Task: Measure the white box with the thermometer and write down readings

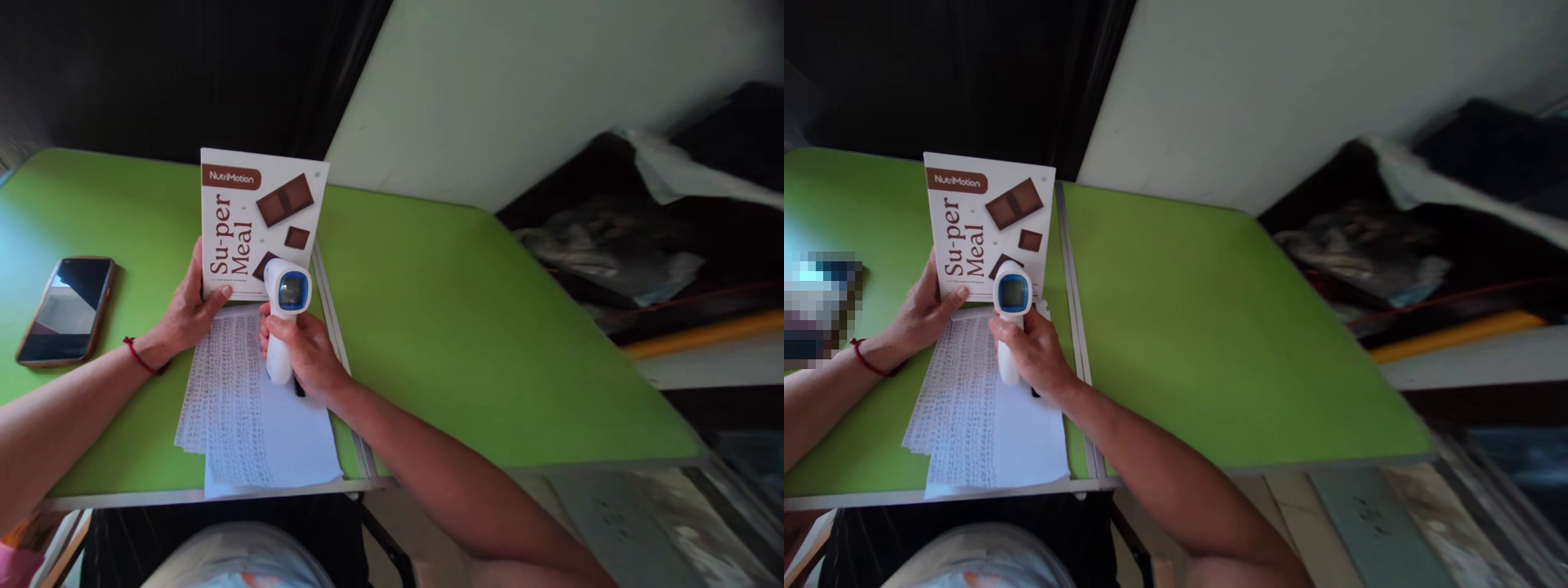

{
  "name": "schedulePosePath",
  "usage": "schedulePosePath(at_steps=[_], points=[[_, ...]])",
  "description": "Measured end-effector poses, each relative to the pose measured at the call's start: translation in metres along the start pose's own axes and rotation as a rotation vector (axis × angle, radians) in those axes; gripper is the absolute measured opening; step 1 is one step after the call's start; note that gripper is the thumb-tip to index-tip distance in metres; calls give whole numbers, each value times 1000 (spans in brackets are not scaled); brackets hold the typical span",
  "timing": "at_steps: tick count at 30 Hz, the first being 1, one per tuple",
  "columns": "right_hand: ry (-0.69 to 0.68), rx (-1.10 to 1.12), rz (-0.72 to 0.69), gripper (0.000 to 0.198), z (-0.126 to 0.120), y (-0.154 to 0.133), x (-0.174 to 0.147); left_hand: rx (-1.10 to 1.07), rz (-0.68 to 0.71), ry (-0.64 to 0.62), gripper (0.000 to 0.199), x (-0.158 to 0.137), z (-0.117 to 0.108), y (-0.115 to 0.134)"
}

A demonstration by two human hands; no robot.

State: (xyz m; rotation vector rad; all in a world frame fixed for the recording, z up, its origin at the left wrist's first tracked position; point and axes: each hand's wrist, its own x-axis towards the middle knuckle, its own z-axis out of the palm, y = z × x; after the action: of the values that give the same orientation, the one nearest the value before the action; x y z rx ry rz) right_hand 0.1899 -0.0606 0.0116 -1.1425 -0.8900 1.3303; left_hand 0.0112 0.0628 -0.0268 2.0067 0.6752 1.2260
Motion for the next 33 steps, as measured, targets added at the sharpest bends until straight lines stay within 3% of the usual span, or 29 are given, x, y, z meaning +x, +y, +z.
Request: schedulePosePath(at_steps=[33], points=[[12, -18, -1, 39, 0, 0, 0, 31, 32, -74, 77, 0, -3, 5]])
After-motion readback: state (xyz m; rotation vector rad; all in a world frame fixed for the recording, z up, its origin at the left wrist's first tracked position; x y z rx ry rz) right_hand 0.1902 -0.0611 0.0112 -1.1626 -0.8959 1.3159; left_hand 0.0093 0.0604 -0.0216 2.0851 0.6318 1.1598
